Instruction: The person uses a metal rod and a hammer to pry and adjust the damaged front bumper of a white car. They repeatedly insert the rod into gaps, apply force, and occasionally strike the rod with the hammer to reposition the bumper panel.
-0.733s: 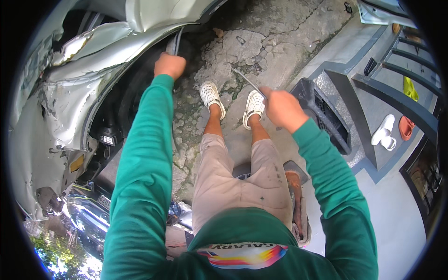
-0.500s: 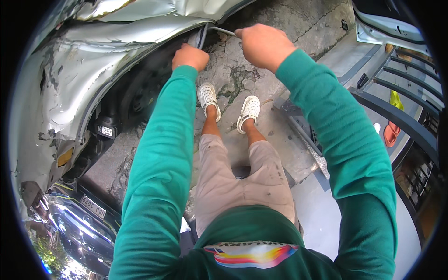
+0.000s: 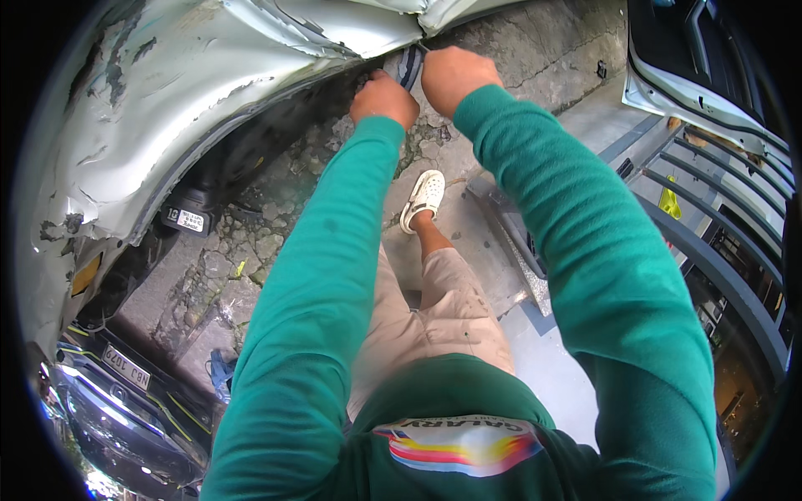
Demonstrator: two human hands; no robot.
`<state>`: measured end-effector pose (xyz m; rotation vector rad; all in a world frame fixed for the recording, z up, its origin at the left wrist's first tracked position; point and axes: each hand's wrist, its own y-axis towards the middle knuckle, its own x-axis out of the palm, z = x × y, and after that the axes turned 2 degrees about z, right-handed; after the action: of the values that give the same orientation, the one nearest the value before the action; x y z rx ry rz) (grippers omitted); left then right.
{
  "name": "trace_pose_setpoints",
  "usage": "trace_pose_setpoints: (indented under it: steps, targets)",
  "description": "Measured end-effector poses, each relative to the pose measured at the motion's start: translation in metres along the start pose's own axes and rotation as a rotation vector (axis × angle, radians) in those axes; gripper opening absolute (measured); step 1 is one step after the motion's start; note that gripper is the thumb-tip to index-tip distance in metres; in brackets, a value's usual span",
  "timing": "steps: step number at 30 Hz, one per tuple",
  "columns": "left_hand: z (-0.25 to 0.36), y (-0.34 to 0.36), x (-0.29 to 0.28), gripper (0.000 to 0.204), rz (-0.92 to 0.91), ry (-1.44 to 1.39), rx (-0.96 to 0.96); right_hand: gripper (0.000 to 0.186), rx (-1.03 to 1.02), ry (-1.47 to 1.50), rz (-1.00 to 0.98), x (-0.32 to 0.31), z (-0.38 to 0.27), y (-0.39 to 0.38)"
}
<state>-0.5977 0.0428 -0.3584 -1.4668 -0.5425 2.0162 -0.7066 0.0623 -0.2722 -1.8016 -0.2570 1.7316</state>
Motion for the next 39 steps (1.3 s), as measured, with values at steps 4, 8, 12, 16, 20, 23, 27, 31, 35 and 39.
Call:
trace_pose_setpoints:
  steps: [4, 8, 12, 16, 20, 23, 27, 31, 35, 39]
  targets:
    - [-0.003, 0.007, 0.0, 0.066, 0.002, 0.008, 0.006, 0.029, 0.038, 0.066, 0.009, -0.001, -0.009, 0.013]
    - [0.001, 0.005, 0.001, 0.066, -0.001, 0.067, -0.003, 0.031, 0.011, 0.126, -0.016, -0.004, 0.016, 0.022]
    - [-0.004, -0.004, 0.023, 0.068, 0.043, 0.058, -0.019, 0.046, 0.11, 0.286, 0.128, 0.079, 0.011, -0.013]
    - [-0.018, -0.001, 0.036, 0.062, 0.108, 0.023, -0.036, 0.038, 0.035, 0.326, 0.205, 0.066, 0.011, 0.001]
    - [-0.006, 0.0, 0.038, 0.05, 0.104, 0.041, 0.017, 0.026, -0.212, -0.105, 0.059, 0.027, 0.045, 0.102]
    - [-0.013, -0.005, 0.042, 0.048, 0.104, 0.048, 0.02, 0.04, -0.273, -0.137, -0.108, 0.005, 0.046, 0.118]
    - [-0.022, -0.009, 0.073, 0.049, 0.109, 0.027, 0.021, 0.042, -0.333, -0.389, -0.411, 0.005, 0.044, 0.182]
    - [-0.027, -0.001, 0.084, 0.049, 0.124, 0.029, 0.001, 0.034, -0.233, -0.088, -0.206, -0.01, 0.06, 0.151]
    - [-0.014, -0.008, 0.059, 0.053, 0.065, 0.102, -0.022, 0.027, 0.07, 0.503, 0.161, 0.085, 0.043, 0.016]
    - [-0.014, -0.006, 0.071, 0.055, 0.091, 0.107, -0.079, 0.027, 0.204, 0.714, 0.089, 0.066, 0.052, 0.024]
